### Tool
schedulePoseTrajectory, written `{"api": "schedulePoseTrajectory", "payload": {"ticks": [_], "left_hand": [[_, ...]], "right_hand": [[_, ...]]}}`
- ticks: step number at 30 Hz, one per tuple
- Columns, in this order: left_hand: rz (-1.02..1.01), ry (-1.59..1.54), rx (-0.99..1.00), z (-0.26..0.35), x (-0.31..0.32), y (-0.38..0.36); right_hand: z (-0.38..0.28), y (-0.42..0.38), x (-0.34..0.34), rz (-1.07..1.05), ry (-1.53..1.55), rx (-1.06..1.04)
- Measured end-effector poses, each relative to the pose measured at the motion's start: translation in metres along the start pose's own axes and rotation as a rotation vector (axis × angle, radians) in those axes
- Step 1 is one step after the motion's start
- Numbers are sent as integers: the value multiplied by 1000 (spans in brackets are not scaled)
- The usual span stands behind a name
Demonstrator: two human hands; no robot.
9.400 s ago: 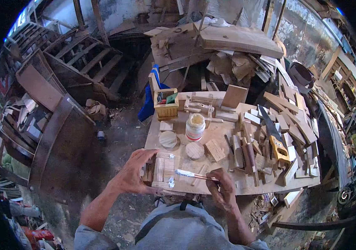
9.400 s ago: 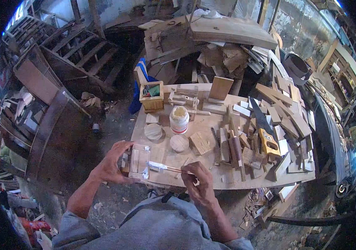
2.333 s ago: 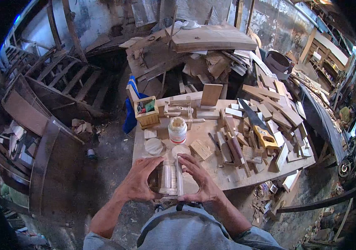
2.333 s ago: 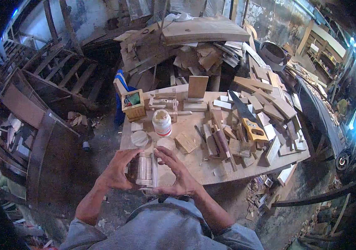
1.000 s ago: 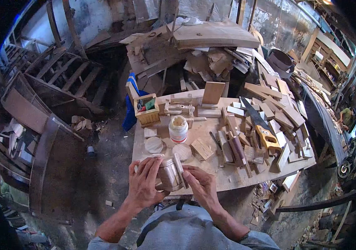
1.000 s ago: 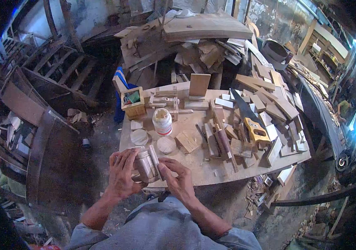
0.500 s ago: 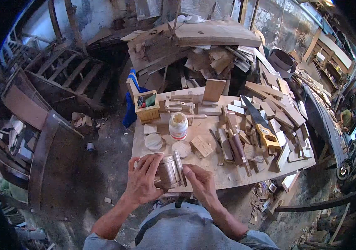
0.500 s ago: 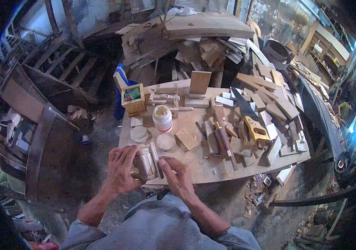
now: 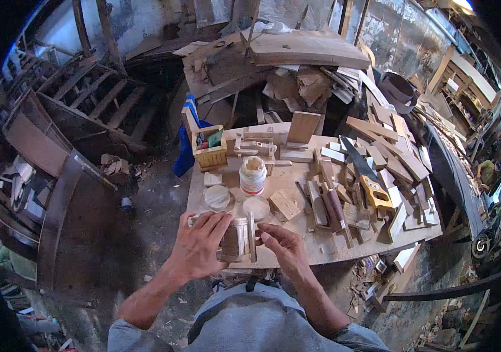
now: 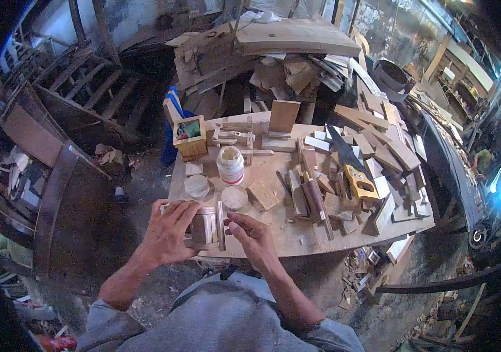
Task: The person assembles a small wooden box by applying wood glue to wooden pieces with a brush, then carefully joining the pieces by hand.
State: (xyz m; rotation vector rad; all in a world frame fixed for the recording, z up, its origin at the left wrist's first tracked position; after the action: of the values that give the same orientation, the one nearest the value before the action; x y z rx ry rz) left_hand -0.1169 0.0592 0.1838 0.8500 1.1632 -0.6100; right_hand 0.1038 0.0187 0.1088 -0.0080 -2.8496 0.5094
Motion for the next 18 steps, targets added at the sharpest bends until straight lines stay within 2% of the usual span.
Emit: {"api": "schedulePoseTrajectory", "payload": {"ticks": [13, 18], "left_hand": [[-35, 7, 11, 1, 1, 0], [-38, 18, 9, 2, 0, -1]], "right_hand": [[0, -10, 14, 132, -157, 47], [-7, -14, 19, 114, -165, 40]]}}
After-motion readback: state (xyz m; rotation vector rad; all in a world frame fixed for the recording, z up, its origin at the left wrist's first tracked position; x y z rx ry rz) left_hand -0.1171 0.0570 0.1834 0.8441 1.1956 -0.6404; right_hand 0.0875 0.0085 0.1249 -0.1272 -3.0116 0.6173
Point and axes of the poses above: each hand's wrist, its own y-axis towards the middle knuckle, its own x-axis out of the palm, z = x × y, the point moved 2 cm from there along y, towards the middle knuckle, and after that the axes turned 13 degrees about x, right-handed, at the moved point
